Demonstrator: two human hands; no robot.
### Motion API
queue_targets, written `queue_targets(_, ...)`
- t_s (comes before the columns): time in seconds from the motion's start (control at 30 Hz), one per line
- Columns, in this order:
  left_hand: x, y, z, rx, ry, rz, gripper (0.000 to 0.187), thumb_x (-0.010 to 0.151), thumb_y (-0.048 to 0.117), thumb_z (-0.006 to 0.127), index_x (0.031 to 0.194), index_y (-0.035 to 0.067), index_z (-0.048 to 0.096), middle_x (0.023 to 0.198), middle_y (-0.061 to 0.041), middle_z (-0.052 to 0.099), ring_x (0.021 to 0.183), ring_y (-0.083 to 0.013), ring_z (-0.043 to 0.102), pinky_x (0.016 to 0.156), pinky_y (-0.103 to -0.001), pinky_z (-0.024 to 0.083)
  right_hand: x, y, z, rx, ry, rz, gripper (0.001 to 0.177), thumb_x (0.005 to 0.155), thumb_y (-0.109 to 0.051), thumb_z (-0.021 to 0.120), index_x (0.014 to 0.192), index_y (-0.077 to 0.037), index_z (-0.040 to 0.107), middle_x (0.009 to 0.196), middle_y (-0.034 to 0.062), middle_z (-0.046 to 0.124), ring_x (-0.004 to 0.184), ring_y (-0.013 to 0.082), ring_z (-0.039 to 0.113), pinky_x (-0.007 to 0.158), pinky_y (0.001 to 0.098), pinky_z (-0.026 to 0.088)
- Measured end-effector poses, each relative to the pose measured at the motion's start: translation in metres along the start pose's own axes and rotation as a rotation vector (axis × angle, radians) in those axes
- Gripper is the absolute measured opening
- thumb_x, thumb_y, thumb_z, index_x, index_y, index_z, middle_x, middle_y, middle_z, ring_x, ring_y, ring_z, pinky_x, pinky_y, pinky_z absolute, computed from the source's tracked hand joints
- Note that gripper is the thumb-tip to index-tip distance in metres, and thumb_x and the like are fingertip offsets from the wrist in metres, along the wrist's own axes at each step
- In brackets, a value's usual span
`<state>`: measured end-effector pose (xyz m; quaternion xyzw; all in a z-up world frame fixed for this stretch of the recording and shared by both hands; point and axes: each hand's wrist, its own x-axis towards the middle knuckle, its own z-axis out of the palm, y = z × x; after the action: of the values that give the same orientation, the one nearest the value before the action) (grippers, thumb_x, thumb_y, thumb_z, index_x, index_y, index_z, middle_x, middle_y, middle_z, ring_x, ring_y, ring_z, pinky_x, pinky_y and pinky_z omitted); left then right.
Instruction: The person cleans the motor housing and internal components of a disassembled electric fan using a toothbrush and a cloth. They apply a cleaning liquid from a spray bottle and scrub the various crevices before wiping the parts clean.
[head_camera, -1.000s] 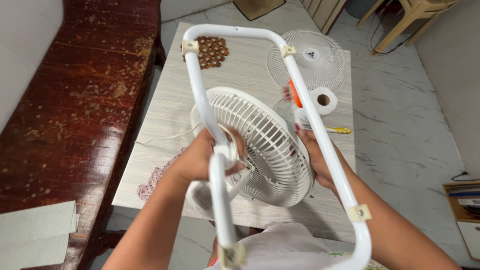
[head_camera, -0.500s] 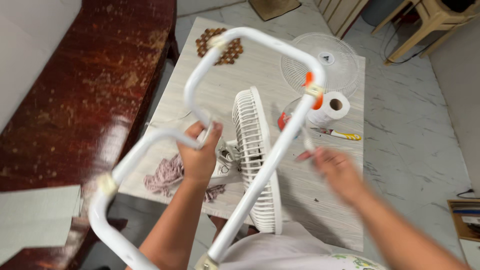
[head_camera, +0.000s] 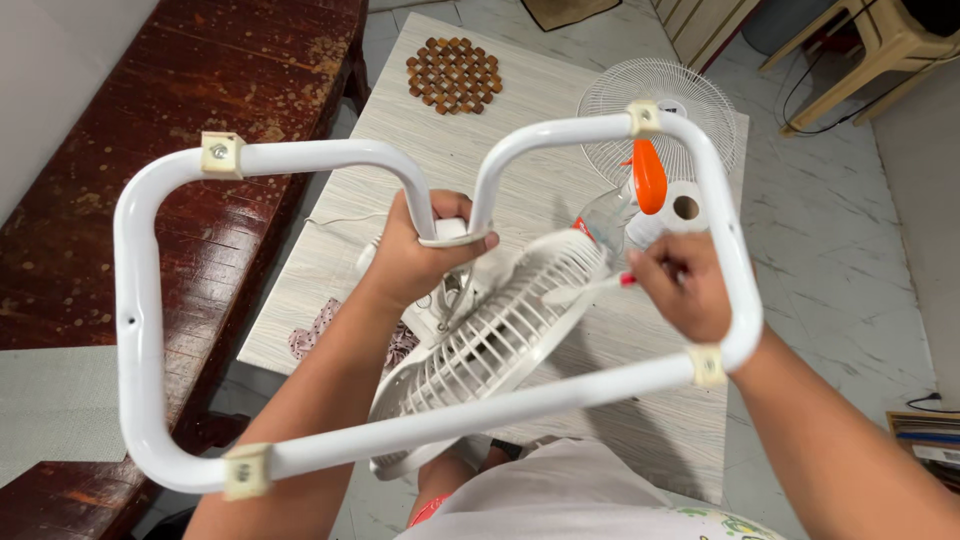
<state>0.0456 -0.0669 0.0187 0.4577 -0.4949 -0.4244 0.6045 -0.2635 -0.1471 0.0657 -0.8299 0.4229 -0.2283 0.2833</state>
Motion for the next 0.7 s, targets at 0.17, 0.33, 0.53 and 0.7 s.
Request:
queue_targets(0.17, -0.010, -0.009, 0.015, -0.127, -0.083, -0.032, 0.016, 0.074, 0.007, 0.086, 0.081, 0.003, 0.072, 0.074, 0.001, 0.071, 0.066, -0.0072, 0.064, 0.060, -0.024, 0.051, 0.028, -0.006, 0.005, 0.155, 0.044, 0.050, 0.026, 0.090, -0.015, 0.073, 0.069, -0.003, 0.063, 0.060, 0.0029, 0.059, 0.055, 0.0088, 0.050, 0.051, 0.0290, 0.041)
queue_targets(0.33, -0.010, -0.005, 0.023, -0.001, -0.134, 0.067, 0.017, 0.074, 0.007, 0.086, 0.081, 0.002, 0.072, 0.074, -0.001, 0.064, 0.069, -0.0084, 0.058, 0.061, -0.026, 0.046, 0.046, -0.018, -0.016, -0.113, -0.162, 0.028, 0.028, 0.073, -0.012, 0.079, 0.060, -0.003, 0.056, 0.054, 0.0017, 0.058, 0.051, 0.0088, 0.050, 0.047, 0.0300, 0.041)
queue_targets(0.53, -0.003, 0.001, 0.023, -0.027, -0.180, 0.047, 0.017, 0.072, 0.011, 0.085, 0.080, 0.001, 0.074, 0.071, -0.002, 0.068, 0.064, -0.0097, 0.062, 0.059, -0.026, 0.047, 0.036, -0.024, -0.006, -0.053, -0.318, -0.116, 0.029, 0.064, -0.015, 0.084, 0.055, -0.005, 0.057, 0.047, 0.0026, 0.055, 0.046, 0.0071, 0.050, 0.045, 0.0286, 0.041)
queue_targets(0.7, 0.003, 0.000, 0.010, 0.079, -0.119, 0.076, 0.019, 0.072, 0.014, 0.085, 0.082, 0.002, 0.074, 0.072, -0.002, 0.069, 0.066, -0.0101, 0.064, 0.061, -0.026, 0.049, 0.034, -0.021, -0.010, -0.167, -0.253, 0.096, 0.029, 0.072, -0.015, 0.084, 0.056, -0.004, 0.062, 0.049, 0.0039, 0.058, 0.047, 0.0107, 0.051, 0.046, 0.0307, 0.041)
